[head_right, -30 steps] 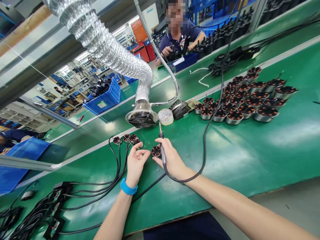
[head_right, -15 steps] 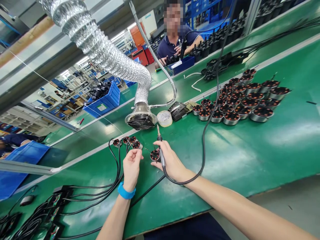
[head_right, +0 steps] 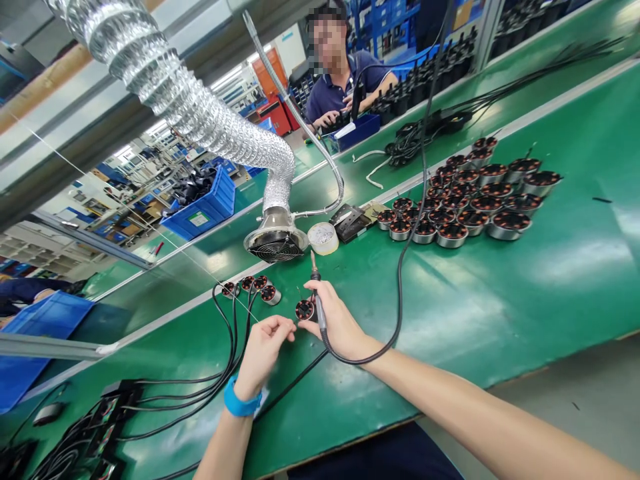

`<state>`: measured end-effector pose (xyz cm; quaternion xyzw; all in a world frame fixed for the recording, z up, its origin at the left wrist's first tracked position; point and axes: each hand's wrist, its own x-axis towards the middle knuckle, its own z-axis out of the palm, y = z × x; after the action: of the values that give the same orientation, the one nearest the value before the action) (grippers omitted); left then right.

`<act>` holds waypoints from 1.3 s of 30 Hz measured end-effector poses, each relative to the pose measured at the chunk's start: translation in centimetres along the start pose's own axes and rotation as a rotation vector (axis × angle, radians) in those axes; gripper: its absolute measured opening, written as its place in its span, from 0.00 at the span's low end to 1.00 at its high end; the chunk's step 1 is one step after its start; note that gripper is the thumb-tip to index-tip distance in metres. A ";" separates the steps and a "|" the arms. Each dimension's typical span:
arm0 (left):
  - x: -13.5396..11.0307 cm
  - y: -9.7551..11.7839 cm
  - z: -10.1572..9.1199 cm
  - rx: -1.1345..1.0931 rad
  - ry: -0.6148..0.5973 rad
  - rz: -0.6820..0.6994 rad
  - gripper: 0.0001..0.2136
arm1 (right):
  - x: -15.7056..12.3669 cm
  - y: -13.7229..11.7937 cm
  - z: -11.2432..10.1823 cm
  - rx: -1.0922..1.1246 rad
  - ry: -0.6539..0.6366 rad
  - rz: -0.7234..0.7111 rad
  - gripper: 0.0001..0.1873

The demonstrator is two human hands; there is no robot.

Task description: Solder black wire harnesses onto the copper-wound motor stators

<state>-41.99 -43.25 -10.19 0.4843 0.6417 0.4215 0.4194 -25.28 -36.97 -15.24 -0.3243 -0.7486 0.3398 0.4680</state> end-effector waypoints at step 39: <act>6.9 3.1 1.3 0.236 -0.040 -0.058 0.14 | -0.4 1.2 1.1 0.198 0.029 0.051 0.34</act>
<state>-41.19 -35.80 -8.48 0.5199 0.6921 0.3211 0.3844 -25.95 -36.80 -16.74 -0.3001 -0.6960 0.4193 0.4998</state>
